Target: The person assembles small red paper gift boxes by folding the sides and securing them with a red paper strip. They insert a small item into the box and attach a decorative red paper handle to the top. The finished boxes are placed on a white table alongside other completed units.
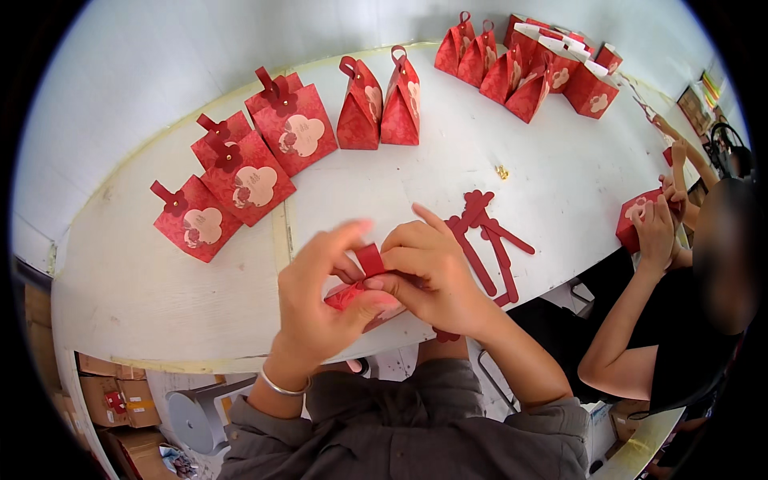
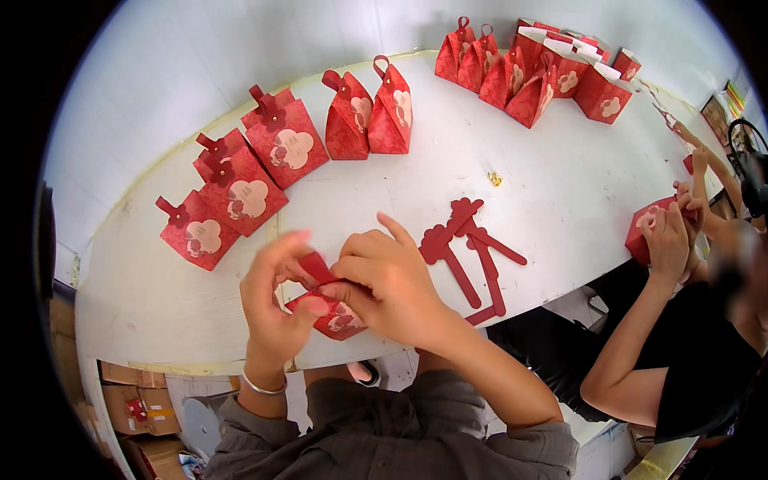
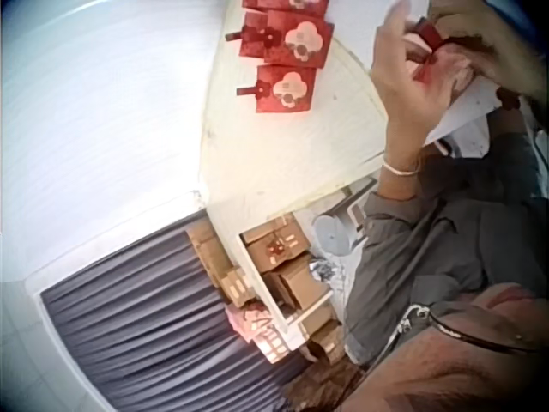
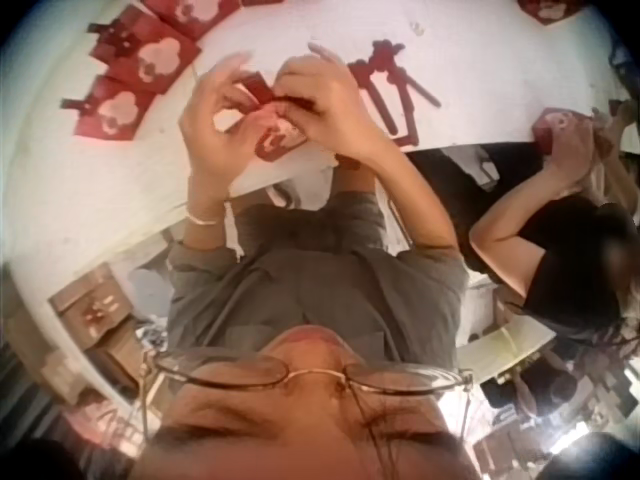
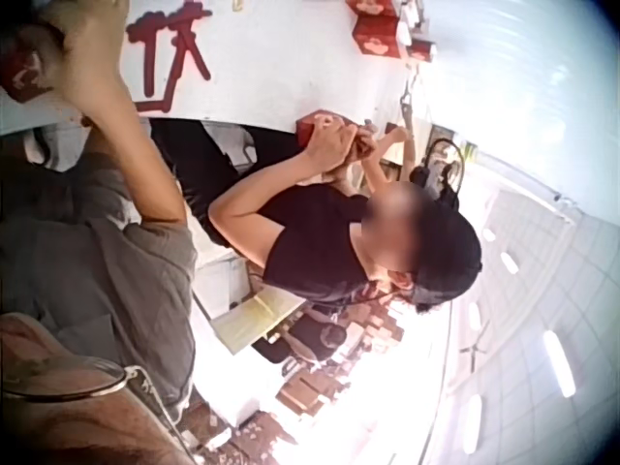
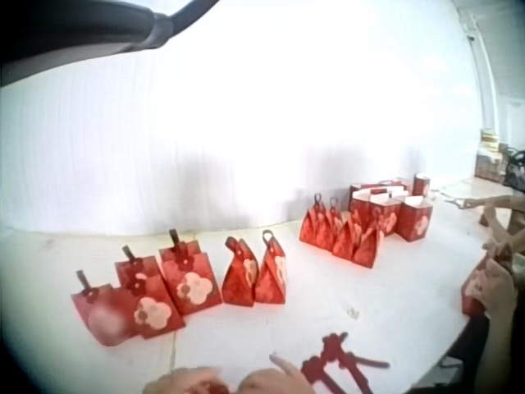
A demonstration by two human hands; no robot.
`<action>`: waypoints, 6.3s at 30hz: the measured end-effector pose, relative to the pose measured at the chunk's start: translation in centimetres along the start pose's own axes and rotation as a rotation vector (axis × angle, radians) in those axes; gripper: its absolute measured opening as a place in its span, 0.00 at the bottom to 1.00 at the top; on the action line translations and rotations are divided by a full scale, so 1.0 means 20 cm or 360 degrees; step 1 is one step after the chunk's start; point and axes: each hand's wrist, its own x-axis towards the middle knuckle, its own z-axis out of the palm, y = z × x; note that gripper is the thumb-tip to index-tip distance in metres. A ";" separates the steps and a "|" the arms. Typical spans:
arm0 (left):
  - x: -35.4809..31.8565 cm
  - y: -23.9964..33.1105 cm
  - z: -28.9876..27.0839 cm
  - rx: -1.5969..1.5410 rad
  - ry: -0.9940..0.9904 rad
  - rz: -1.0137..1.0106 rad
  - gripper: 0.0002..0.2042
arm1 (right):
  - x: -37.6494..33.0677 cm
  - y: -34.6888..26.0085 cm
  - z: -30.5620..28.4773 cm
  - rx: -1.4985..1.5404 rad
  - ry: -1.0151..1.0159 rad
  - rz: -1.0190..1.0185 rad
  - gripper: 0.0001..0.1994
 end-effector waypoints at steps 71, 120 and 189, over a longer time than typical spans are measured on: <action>-0.89 -0.31 -0.21 0.1685 -0.0045 0.0096 0.06 | 0.64 1.93 -1.56 -0.1481 0.0956 0.1066 0.16; -0.46 -0.29 -0.07 -0.0615 0.0294 -0.0070 0.29 | -0.23 0.14 0.20 0.1527 0.0118 0.0260 0.23; -0.20 0.00 -0.13 0.0063 -0.0194 -0.0448 0.05 | -0.10 0.19 0.17 0.1513 0.0026 -0.0079 0.12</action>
